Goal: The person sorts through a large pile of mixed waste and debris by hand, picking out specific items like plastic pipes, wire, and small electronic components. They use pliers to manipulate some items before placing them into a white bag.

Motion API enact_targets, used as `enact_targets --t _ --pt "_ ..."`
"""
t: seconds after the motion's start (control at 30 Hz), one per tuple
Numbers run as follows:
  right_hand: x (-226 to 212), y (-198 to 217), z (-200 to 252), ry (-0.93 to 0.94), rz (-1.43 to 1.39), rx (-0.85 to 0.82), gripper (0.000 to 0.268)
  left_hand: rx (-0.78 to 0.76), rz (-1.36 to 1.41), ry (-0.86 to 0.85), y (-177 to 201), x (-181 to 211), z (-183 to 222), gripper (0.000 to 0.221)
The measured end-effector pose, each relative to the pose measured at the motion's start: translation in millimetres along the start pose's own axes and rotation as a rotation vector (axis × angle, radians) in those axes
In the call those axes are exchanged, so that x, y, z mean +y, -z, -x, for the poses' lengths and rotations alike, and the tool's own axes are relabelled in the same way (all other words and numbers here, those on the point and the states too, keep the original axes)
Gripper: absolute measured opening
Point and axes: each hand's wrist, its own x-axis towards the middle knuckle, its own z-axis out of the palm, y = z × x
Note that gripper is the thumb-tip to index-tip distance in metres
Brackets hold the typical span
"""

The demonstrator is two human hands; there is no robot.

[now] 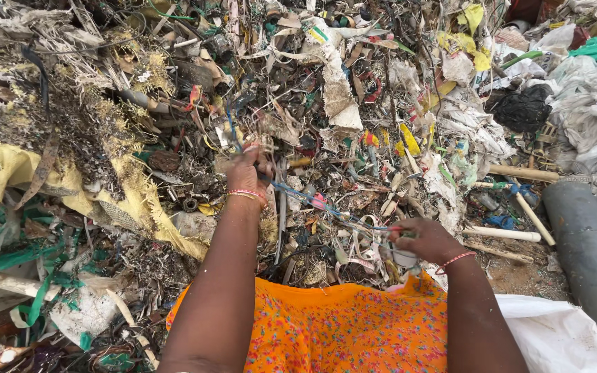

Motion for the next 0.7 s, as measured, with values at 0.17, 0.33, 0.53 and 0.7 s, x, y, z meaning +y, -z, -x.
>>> enact_targets --t 0.17,0.33,0.53,0.7 --pt "45 16 -26 -0.148 -0.907 0.263 0.035 0.146 -0.600 -0.014 -22 8 13 0.024" --pt "13 -20 -45 -0.110 -1.237 0.492 0.031 -0.212 -1.178 0.113 -34 -28 31 0.025" --pt "-63 -80 -54 -0.142 -1.402 0.355 0.037 -0.545 -1.502 -0.088 -27 -94 62 0.034" --pt "-79 -92 -31 0.200 -1.632 -0.119 0.058 -0.508 -1.644 -0.034 -30 -95 91 0.032"
